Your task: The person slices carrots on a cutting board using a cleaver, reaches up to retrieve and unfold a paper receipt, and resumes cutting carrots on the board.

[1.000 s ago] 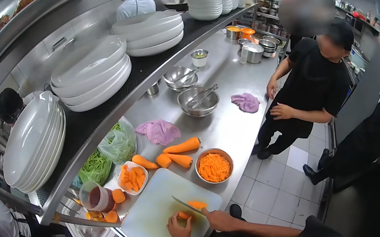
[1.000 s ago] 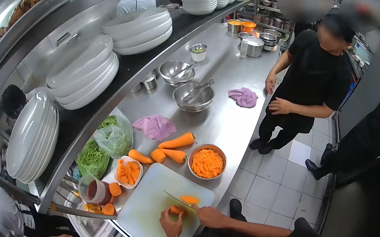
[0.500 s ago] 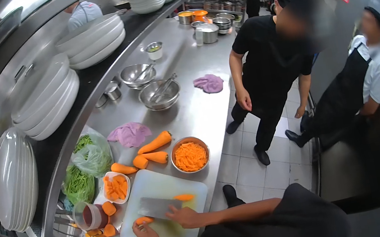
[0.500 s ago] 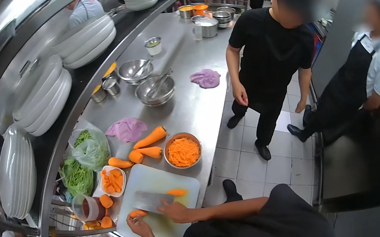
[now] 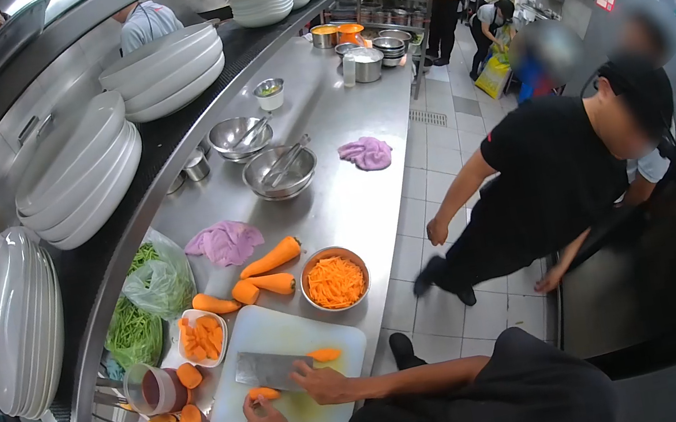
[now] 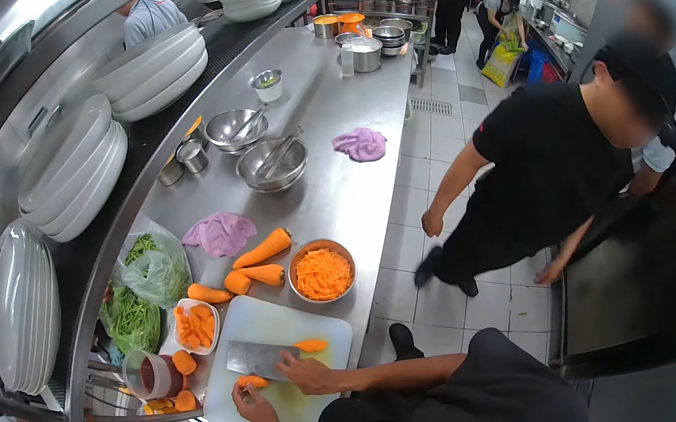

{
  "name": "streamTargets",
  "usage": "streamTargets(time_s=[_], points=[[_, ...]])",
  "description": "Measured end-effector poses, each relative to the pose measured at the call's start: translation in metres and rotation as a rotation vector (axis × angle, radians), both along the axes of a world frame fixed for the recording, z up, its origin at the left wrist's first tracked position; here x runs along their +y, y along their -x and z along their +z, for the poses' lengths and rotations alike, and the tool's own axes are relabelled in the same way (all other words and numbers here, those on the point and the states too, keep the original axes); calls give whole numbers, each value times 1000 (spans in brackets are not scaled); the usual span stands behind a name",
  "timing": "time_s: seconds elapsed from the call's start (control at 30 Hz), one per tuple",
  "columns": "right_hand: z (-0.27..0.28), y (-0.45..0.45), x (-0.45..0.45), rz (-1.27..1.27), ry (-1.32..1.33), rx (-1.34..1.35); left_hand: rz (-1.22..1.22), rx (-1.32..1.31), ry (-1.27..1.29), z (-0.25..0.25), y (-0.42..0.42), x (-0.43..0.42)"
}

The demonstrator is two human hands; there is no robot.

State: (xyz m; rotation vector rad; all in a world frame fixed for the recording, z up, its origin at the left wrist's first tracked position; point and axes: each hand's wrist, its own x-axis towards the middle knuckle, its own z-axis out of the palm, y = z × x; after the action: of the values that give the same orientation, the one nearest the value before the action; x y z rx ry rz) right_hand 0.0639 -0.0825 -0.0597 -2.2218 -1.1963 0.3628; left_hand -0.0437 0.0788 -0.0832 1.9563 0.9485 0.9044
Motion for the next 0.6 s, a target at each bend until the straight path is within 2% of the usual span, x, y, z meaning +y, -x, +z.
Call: streamTargets(time_s=[0.33,0.6], points=[[1,-3,11,57,49,-54,-8,29,-76,8,-3,-5],[37,-10,2,159,148,-12,31,-39,-18,10,-5,-5]])
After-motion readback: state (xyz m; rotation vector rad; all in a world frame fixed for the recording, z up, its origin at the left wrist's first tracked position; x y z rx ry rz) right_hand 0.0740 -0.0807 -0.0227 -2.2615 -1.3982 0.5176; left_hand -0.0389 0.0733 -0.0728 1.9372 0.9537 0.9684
